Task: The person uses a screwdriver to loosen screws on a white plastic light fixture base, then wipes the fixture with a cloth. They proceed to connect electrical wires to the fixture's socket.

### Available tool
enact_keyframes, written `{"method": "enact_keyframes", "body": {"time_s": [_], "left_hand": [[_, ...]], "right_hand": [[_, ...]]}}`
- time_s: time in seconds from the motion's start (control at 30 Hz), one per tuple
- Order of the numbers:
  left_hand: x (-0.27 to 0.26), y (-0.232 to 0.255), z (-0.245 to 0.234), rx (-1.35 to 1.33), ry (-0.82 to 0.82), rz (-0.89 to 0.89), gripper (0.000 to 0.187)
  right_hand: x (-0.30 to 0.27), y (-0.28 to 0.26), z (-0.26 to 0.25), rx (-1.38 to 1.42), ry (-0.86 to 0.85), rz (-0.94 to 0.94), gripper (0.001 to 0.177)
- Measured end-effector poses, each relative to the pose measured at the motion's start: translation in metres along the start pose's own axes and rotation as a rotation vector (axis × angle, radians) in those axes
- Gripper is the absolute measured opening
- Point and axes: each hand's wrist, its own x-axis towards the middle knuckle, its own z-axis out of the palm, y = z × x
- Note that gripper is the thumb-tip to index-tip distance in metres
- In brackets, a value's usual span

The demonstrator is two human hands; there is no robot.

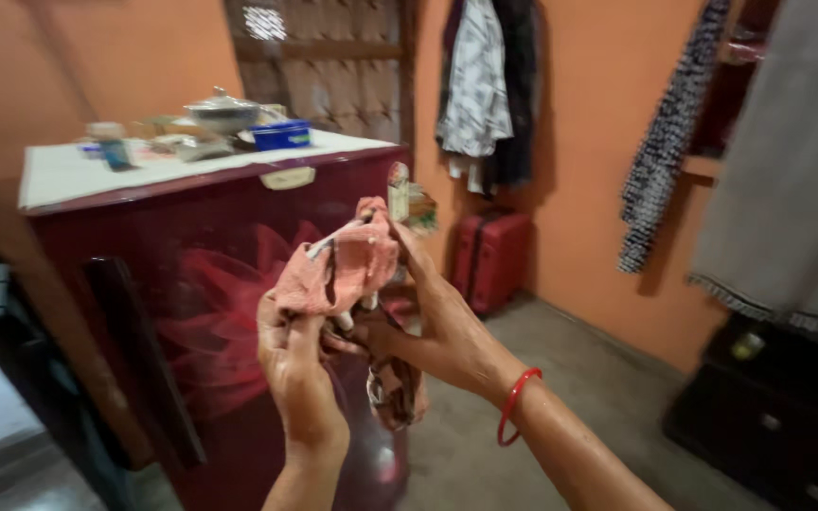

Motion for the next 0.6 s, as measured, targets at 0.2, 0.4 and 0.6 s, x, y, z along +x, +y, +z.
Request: {"method": "enact_keyframes", "body": {"time_s": [0.2,0.4,0.6], "left_hand": [[-0.07,-0.064,0.067,-0.026,-0.115,-0.194,0.013],[-0.141,-0.143,0.141,-0.032,-0.185,-0.492,0.016],[-0.203,-0.228,0.225,-0.056,-0.325,-0.487,0.028]], "right_hand": [[-0.097,0.013,-0.078,-0.156,0.029,0.4,0.075],[-0.193,0.047,-0.174,-0.141,0.127,0.528,0.058],[-0.268,0.077,-0.279,-0.205,0.158,0.559,0.051]]}}
